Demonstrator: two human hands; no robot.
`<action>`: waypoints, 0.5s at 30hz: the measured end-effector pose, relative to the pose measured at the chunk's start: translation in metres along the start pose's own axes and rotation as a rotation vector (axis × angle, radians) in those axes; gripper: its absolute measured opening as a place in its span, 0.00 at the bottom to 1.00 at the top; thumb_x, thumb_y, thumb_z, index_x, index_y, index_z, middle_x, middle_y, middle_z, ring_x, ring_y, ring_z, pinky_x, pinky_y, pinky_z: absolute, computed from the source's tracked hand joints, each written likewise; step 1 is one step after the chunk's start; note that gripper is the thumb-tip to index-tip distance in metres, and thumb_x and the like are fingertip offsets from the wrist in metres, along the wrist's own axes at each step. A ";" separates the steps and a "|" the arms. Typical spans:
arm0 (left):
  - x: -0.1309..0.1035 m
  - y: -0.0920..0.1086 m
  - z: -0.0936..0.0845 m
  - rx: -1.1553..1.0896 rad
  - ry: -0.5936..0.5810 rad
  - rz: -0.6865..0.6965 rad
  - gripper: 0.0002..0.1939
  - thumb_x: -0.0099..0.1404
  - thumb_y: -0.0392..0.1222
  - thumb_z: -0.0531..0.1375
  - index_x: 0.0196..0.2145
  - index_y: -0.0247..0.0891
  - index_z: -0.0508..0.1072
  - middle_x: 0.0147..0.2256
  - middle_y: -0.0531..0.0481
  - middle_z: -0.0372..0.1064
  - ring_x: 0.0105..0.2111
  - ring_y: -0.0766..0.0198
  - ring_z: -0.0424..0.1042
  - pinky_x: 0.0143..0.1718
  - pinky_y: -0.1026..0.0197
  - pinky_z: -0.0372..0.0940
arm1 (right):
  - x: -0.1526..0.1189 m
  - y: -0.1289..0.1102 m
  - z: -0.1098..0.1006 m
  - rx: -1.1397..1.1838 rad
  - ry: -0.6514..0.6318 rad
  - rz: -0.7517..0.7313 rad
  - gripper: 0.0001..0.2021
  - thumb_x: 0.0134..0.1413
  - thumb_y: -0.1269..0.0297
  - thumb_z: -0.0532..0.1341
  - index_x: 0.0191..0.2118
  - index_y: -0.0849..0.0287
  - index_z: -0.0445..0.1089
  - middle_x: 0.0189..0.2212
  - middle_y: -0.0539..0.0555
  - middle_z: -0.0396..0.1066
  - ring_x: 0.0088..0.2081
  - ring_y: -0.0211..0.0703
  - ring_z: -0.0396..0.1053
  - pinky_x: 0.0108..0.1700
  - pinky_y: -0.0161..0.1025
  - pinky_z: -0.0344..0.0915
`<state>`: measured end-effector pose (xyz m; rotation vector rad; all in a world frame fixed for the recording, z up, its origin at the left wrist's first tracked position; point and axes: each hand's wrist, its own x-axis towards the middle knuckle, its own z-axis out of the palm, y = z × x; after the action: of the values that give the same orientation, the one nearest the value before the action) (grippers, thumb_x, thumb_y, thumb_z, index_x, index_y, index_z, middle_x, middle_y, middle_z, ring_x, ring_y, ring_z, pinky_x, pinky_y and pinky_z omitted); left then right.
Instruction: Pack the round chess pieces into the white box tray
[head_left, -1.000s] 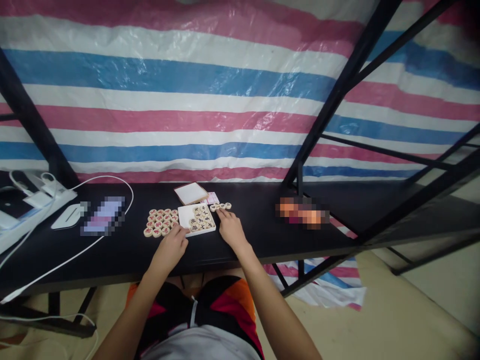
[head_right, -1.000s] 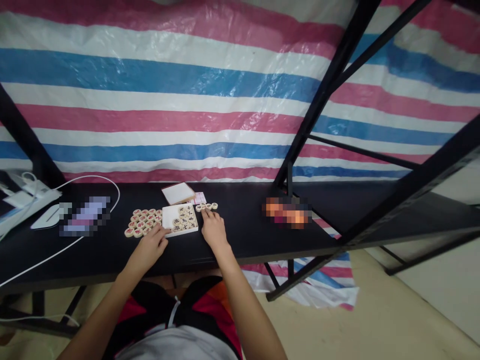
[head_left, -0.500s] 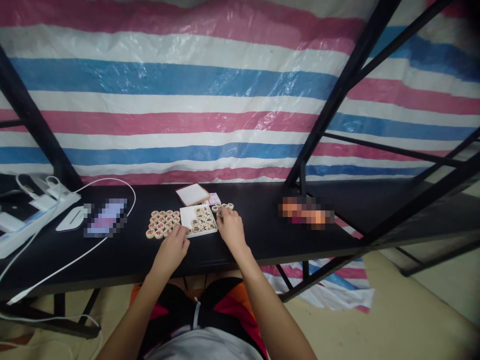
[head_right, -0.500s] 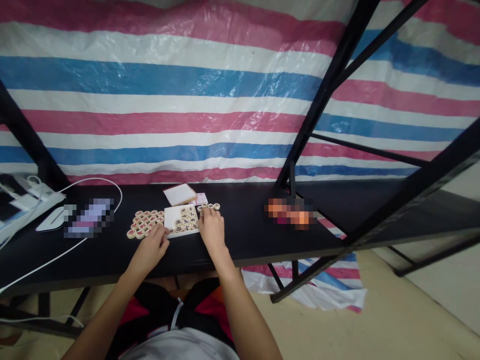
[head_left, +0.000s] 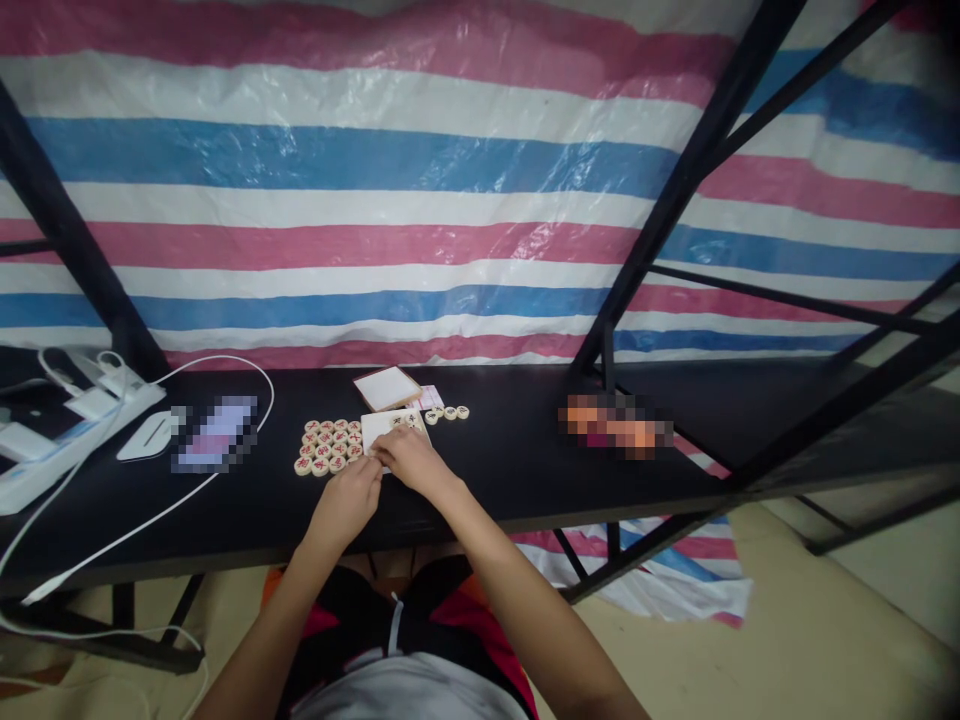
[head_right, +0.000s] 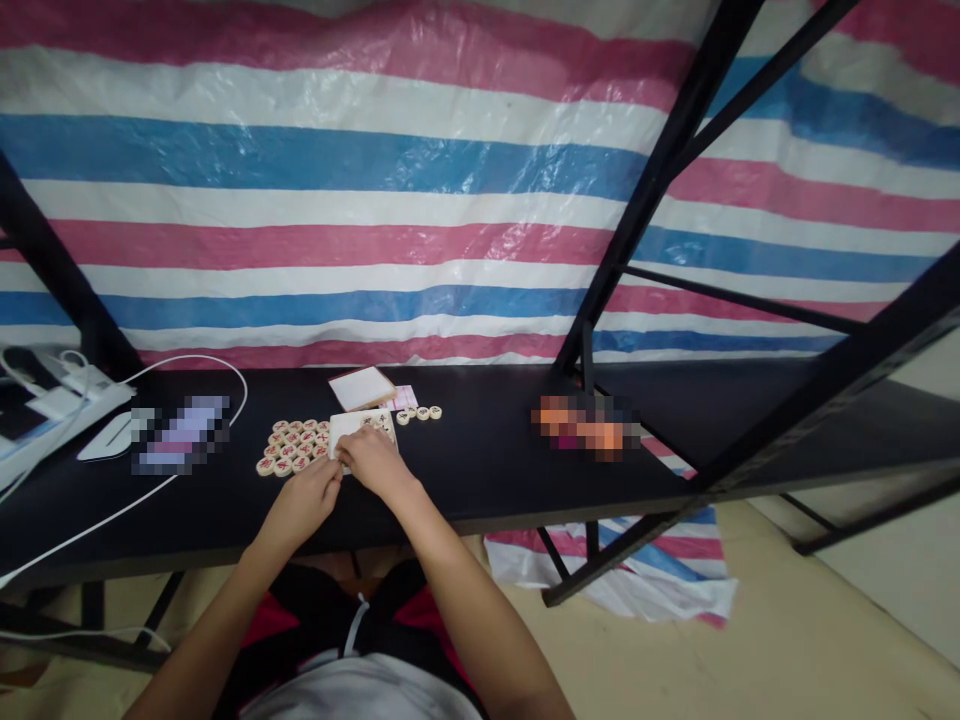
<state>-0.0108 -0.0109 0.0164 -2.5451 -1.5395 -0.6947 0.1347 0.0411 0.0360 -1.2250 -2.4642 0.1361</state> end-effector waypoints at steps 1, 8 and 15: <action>0.000 0.000 -0.001 0.007 -0.004 0.000 0.11 0.64 0.31 0.47 0.30 0.37 0.67 0.29 0.49 0.65 0.30 0.62 0.68 0.32 0.61 0.62 | -0.001 0.001 0.000 0.005 0.004 0.008 0.09 0.58 0.67 0.56 0.41 0.59 0.71 0.36 0.55 0.73 0.43 0.43 0.65 0.45 0.38 0.55; -0.001 -0.001 0.001 -0.015 0.004 0.009 0.10 0.63 0.30 0.48 0.31 0.36 0.68 0.31 0.48 0.66 0.32 0.62 0.68 0.35 0.61 0.63 | 0.000 0.001 0.006 0.046 0.048 -0.034 0.09 0.57 0.69 0.55 0.37 0.59 0.73 0.36 0.54 0.74 0.42 0.42 0.65 0.47 0.39 0.55; -0.002 0.003 -0.003 -0.026 0.022 -0.010 0.10 0.63 0.31 0.48 0.33 0.38 0.68 0.36 0.49 0.65 0.32 0.64 0.68 0.34 0.63 0.64 | -0.018 0.033 -0.012 -0.042 0.254 0.271 0.21 0.51 0.79 0.51 0.50 0.60 0.67 0.46 0.58 0.69 0.46 0.46 0.62 0.50 0.41 0.56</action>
<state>-0.0104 -0.0147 0.0189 -2.5406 -1.5475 -0.7465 0.1734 0.0459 0.0335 -1.4903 -2.0885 0.0000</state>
